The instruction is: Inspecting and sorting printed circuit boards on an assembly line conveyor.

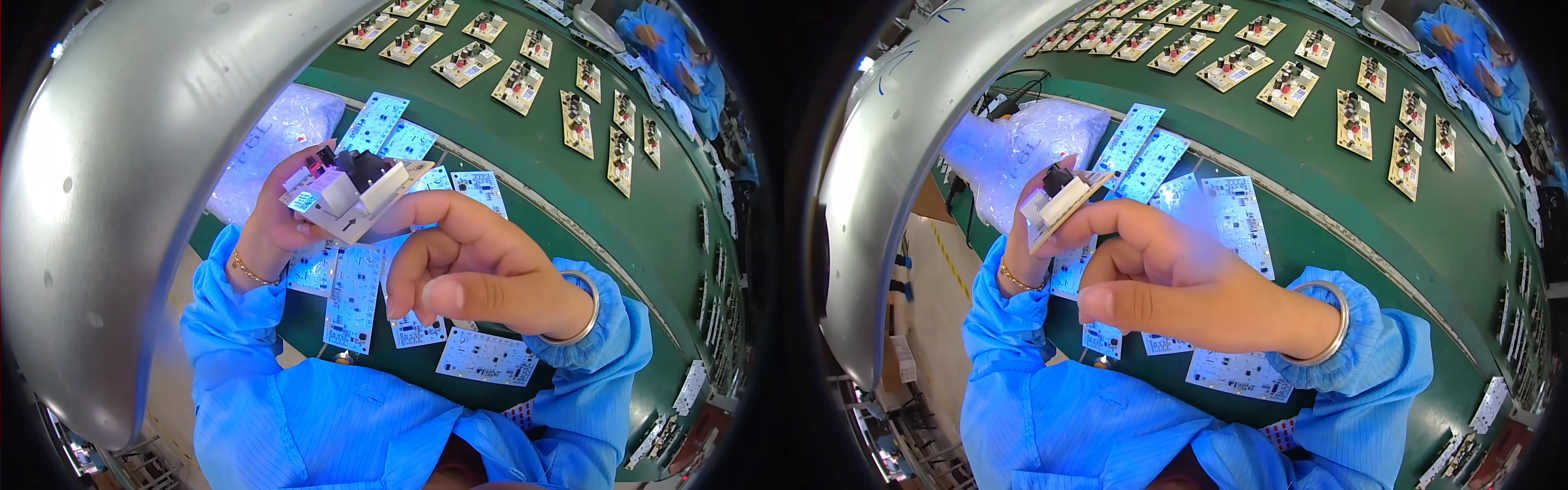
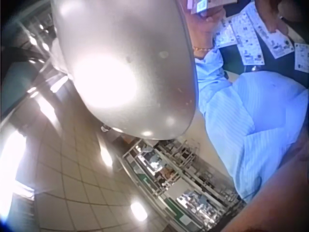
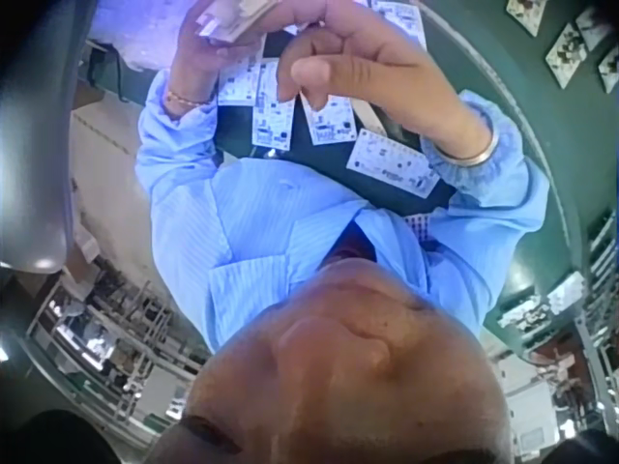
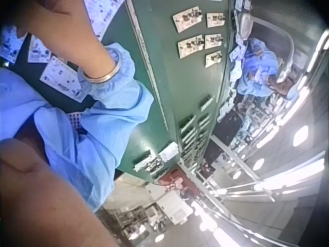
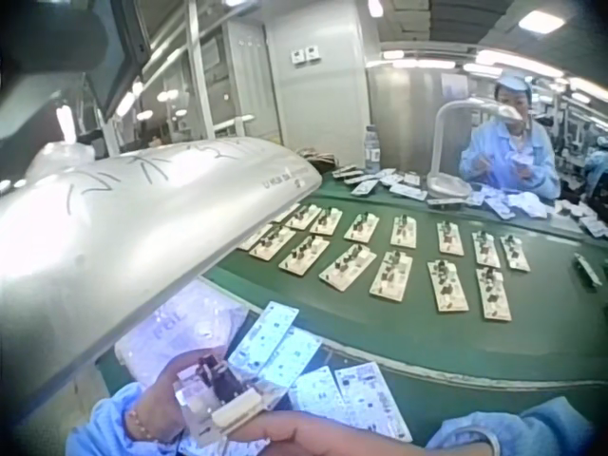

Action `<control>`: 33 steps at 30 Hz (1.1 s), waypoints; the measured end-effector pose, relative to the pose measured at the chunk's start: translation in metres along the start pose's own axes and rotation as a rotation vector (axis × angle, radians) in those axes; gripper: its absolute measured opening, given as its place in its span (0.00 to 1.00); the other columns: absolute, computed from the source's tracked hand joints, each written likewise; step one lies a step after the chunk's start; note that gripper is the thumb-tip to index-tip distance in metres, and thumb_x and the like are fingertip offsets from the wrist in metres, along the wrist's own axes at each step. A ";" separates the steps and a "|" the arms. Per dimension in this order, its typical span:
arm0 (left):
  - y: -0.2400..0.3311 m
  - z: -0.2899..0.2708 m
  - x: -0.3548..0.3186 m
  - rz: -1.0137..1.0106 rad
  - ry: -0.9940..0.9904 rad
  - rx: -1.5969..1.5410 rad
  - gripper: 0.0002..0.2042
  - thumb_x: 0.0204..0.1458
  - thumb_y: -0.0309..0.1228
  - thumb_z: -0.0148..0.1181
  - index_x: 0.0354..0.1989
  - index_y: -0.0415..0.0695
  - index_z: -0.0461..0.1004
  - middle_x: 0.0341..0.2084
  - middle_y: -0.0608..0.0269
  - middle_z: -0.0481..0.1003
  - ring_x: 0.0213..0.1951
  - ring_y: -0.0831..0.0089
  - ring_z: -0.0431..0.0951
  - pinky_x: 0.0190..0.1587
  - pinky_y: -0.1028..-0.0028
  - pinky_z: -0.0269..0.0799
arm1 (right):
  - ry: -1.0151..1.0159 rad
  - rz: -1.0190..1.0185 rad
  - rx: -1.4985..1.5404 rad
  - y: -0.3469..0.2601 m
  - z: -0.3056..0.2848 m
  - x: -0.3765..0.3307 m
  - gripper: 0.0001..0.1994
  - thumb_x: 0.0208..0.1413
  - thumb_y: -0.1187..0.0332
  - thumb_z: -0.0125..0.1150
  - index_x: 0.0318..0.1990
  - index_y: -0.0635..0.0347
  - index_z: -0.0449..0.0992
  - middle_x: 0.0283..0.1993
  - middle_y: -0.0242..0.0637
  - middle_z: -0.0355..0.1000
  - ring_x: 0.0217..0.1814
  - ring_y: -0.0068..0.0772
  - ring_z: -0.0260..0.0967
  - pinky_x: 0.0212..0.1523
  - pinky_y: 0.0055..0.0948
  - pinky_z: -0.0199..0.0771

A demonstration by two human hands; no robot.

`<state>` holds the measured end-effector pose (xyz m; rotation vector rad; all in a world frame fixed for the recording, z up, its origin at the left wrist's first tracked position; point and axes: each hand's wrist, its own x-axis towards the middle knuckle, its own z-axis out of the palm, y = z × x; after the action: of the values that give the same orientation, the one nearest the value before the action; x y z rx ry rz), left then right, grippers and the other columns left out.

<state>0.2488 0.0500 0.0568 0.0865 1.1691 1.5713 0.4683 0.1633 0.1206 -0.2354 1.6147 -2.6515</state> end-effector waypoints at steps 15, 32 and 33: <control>-0.008 0.016 -0.015 -0.131 -0.654 -0.039 0.22 0.54 0.43 0.33 0.33 0.36 0.70 0.09 0.61 0.64 0.07 0.76 0.58 0.11 0.78 0.53 | 0.536 -0.162 0.271 0.022 -0.081 0.007 0.15 0.55 0.61 0.40 0.38 0.65 0.64 0.29 0.38 0.68 0.25 0.25 0.63 0.27 0.22 0.65; -0.016 0.038 -0.030 0.511 -0.634 1.039 0.22 0.52 0.46 0.41 0.32 0.35 0.71 0.19 0.62 0.70 0.22 0.75 0.67 0.25 0.77 0.62 | 0.527 -0.065 -0.078 0.018 -0.047 -0.017 0.09 0.52 0.66 0.48 0.32 0.63 0.67 0.23 0.31 0.65 0.22 0.19 0.62 0.23 0.19 0.63; -0.017 0.041 -0.029 0.645 -0.651 1.065 0.18 0.51 0.41 0.45 0.32 0.36 0.71 0.20 0.61 0.70 0.23 0.72 0.68 0.25 0.75 0.62 | 0.581 -0.135 -0.145 0.016 -0.053 -0.031 0.09 0.52 0.66 0.48 0.32 0.63 0.67 0.23 0.31 0.65 0.21 0.19 0.62 0.22 0.19 0.63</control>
<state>0.2964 0.0512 0.0799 1.6689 1.3589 1.0834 0.4905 0.2060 0.0792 0.4908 1.9998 -2.8775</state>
